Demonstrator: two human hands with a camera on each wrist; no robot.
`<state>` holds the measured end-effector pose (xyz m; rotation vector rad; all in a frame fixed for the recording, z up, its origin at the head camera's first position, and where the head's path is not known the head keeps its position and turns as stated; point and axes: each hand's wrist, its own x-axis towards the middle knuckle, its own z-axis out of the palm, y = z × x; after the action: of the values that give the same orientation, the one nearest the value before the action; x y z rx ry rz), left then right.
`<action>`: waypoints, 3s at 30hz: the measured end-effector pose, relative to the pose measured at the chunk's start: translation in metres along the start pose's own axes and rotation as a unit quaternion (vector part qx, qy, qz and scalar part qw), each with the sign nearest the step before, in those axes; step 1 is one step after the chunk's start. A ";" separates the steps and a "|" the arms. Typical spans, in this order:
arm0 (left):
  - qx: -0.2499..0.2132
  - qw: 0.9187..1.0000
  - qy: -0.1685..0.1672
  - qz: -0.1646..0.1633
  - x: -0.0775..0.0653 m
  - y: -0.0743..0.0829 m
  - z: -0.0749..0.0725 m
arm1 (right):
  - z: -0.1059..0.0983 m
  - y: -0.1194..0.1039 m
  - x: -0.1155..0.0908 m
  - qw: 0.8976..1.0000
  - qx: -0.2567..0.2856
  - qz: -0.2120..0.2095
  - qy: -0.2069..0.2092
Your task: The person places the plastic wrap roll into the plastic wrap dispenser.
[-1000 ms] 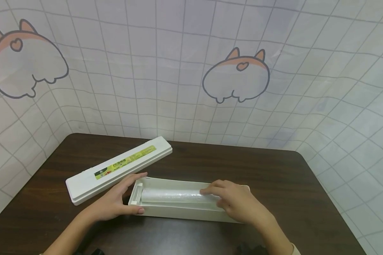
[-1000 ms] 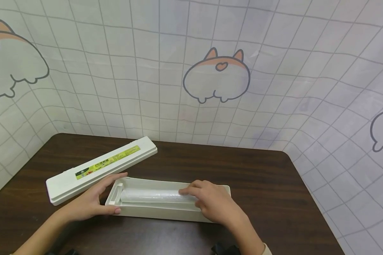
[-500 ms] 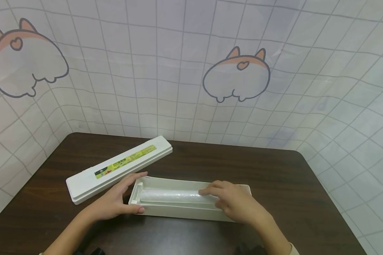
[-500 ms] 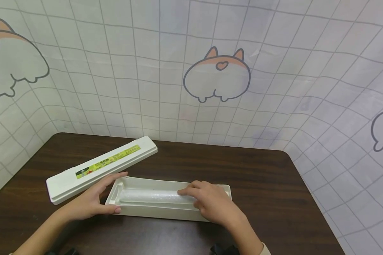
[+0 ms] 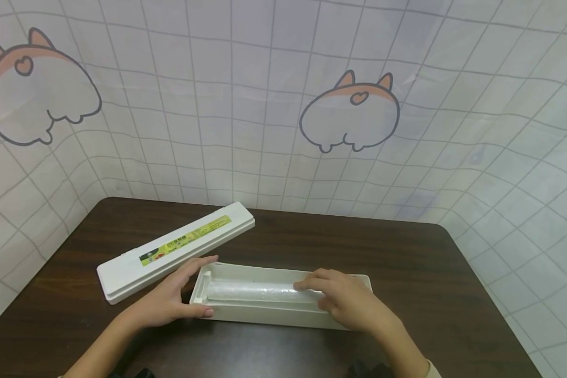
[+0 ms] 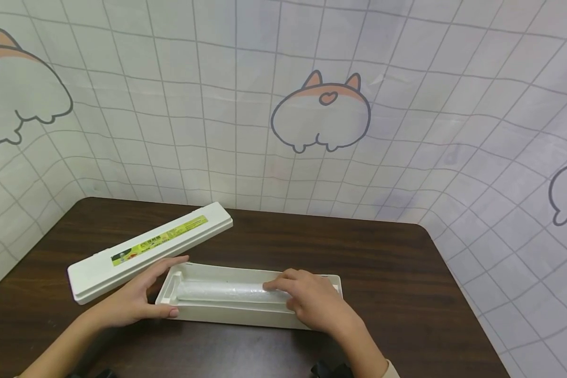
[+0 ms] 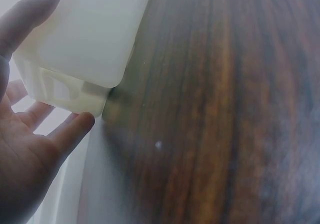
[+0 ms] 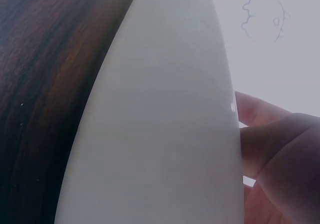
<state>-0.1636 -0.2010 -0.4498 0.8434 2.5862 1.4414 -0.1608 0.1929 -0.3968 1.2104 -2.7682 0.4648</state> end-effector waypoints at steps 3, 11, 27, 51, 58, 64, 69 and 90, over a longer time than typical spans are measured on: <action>0.005 1.000 0.002 -0.003 0.000 0.001 0.000 | 0.001 0.001 0.000 1.000 0.005 0.007 -0.006; 0.003 1.000 0.001 -0.008 0.000 0.002 0.000 | 0.002 0.002 0.001 1.000 0.023 0.003 -0.006; -0.008 1.000 -0.004 0.000 0.000 -0.001 0.001 | 0.004 0.005 0.001 0.999 0.024 0.008 -0.020; -0.006 1.000 -0.005 -0.005 -0.001 0.002 0.005 | 0.008 0.008 -0.004 0.997 0.058 0.024 -0.037; -0.002 1.000 -0.005 -0.003 0.000 0.003 0.002 | 0.008 0.010 -0.001 0.997 0.064 0.024 -0.041; -0.020 1.000 -0.009 0.001 0.001 0.001 0.001 | 0.008 0.013 0.001 0.997 0.067 0.018 -0.040; -0.021 1.000 -0.008 0.002 0.001 0.000 0.001 | 0.008 0.013 0.003 0.996 0.075 0.011 -0.040; -0.031 1.000 -0.004 -0.003 0.001 0.000 0.001 | 0.008 0.015 0.004 0.992 0.108 0.024 -0.062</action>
<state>-0.1641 -0.2001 -0.4504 0.8326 2.5219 1.5043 -0.1745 0.1971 -0.4076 1.2573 -2.9188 0.7341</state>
